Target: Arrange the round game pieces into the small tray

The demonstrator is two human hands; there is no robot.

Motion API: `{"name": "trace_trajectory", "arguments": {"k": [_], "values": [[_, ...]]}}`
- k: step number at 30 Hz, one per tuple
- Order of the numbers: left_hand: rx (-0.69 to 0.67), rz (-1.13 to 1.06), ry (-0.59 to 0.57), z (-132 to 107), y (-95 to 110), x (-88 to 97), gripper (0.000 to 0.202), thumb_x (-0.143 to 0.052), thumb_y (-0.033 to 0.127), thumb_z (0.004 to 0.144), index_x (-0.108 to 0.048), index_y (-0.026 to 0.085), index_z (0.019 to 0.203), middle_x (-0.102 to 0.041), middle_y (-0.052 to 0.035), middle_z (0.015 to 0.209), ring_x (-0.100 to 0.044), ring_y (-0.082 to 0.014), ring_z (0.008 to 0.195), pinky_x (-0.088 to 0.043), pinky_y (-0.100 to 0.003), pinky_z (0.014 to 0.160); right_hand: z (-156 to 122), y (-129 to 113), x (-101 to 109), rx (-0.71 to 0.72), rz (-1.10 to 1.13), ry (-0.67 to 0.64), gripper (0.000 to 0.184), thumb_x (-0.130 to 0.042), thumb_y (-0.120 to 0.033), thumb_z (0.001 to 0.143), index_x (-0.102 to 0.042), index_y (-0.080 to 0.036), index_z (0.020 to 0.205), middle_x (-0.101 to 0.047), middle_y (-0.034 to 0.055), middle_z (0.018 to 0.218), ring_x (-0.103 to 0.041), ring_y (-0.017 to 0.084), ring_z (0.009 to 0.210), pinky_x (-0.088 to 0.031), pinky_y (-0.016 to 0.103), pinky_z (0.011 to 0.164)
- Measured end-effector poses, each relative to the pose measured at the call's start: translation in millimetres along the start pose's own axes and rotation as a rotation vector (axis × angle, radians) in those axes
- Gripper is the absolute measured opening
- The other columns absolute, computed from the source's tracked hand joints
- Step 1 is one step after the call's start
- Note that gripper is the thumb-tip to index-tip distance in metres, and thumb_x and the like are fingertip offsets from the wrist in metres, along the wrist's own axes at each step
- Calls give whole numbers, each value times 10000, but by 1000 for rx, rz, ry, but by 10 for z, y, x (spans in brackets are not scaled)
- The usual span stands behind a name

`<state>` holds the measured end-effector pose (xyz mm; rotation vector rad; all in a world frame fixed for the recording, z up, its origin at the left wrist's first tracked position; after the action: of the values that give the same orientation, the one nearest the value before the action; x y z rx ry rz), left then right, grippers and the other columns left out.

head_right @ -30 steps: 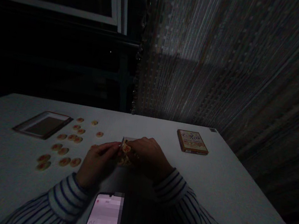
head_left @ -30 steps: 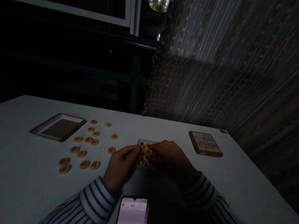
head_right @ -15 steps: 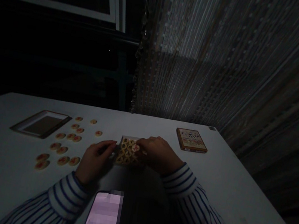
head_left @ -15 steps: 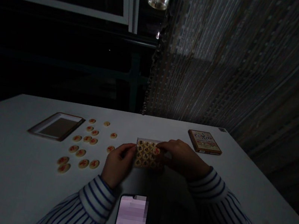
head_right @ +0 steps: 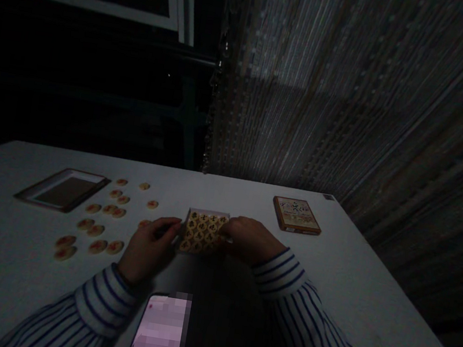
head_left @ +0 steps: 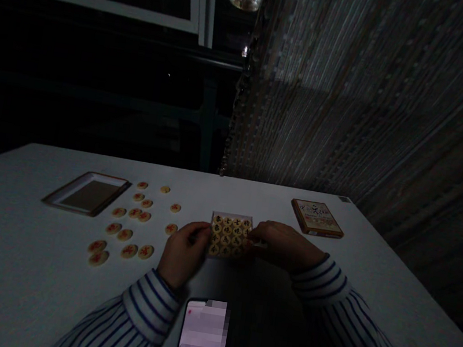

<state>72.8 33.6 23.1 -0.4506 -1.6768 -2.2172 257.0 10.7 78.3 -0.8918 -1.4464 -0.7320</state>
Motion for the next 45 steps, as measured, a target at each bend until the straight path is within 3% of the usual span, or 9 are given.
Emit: {"name": "trace_trajectory", "arguments": {"k": [12,31,45], "values": [[5,-17,-22,1,-55,-39,286,-483,364,741,-623,171,900,-660,-58,885,-600,-178,811,-460,-314,752,32,25,-94,14,16,-73,253,-484,-371,763,-632,-222,904,-640,56,852,-573,174,783,-382,241,623],[-3,-6,-31,-6,-34,-20,286,-482,362,742,-627,166,892,-658,-66,890,-596,-184,825,-454,-336,773,12,13,-88,16,19,-64,296,-465,-419,770,-613,-211,919,-641,62,841,-579,167,739,-387,244,593],[10,-31,-42,-19,-34,-32,287,-485,371,740,-628,173,891,-657,-59,901,-595,-182,834,-454,-320,770,25,-55,-78,68,27,-76,241,-472,-330,767,-612,-240,942,-643,44,875,-585,162,746,-377,233,588]]}}
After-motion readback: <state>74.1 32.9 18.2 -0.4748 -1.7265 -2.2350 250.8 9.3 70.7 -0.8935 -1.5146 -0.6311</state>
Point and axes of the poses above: each hand's wrist, its own z-axis towards the middle knuckle, its own x-axis out of the back of the hand, y = z × x, the point moved 5 cm from there along z, towards the middle knuckle
